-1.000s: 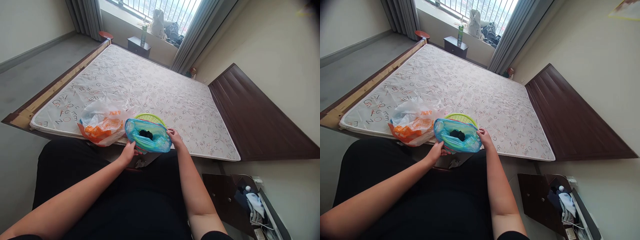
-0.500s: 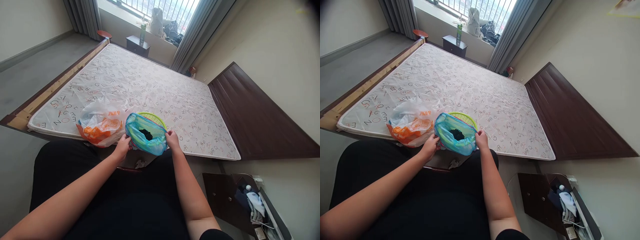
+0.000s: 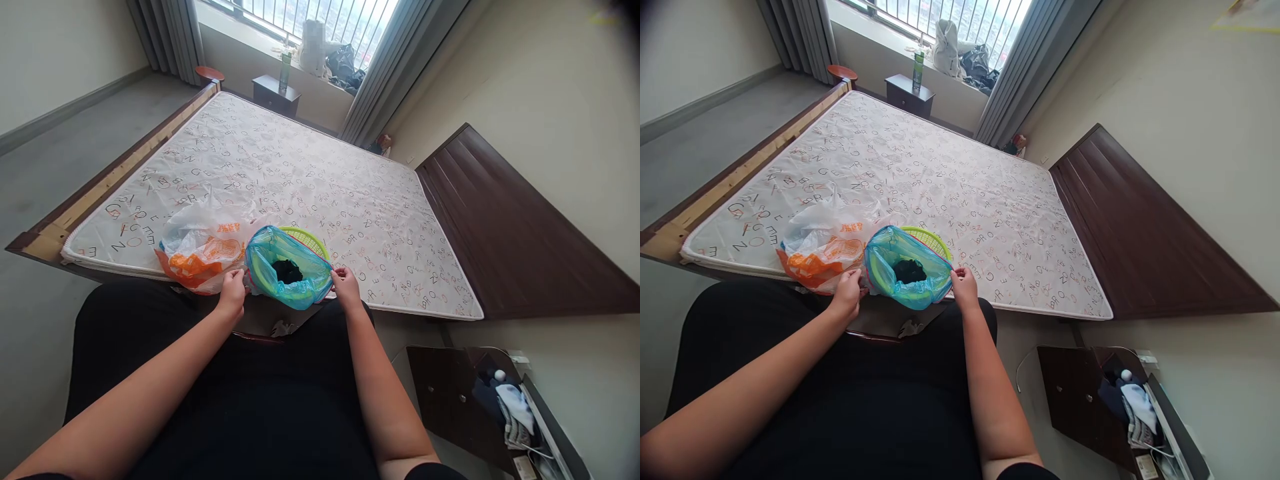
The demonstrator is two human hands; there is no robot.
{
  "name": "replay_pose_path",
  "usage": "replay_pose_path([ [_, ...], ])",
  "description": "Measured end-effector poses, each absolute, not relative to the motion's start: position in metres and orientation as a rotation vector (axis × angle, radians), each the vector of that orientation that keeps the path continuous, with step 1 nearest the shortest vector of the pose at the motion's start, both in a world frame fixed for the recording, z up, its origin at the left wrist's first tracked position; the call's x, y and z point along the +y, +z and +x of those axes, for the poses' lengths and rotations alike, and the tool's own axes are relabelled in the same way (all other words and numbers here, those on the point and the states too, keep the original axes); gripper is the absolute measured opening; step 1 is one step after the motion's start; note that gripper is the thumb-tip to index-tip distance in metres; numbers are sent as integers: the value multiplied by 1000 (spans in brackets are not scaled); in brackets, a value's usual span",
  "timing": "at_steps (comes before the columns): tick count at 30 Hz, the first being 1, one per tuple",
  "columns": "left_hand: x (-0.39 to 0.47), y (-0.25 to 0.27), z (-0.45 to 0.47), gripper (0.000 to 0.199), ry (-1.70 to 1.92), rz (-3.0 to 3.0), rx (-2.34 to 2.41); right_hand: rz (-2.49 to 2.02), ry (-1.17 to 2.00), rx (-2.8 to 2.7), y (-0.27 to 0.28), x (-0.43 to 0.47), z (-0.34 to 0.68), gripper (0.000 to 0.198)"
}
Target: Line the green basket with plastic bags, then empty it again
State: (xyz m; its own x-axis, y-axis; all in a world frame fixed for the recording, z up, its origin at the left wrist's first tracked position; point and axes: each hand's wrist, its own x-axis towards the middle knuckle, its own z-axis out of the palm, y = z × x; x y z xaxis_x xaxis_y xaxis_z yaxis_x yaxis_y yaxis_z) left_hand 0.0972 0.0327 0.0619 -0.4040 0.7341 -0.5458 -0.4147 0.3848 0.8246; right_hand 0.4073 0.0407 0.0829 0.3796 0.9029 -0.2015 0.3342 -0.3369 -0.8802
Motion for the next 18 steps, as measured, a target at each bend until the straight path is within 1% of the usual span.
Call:
replay_pose_path([
  [5,27,58,95,15,1211,337,1553,-1800,715,-1208,91,41,401,33],
  [10,28,56,96,33,1167,513,1512,-1746,548,-1518,102,51,389,27],
  [12,29,54,97,37,1149,555,1475,-1721,526,-1622,105,59,384,25],
  [18,33,44,97,41,1153,568,1370,-1807,547,-1703,110,80,377,13],
])
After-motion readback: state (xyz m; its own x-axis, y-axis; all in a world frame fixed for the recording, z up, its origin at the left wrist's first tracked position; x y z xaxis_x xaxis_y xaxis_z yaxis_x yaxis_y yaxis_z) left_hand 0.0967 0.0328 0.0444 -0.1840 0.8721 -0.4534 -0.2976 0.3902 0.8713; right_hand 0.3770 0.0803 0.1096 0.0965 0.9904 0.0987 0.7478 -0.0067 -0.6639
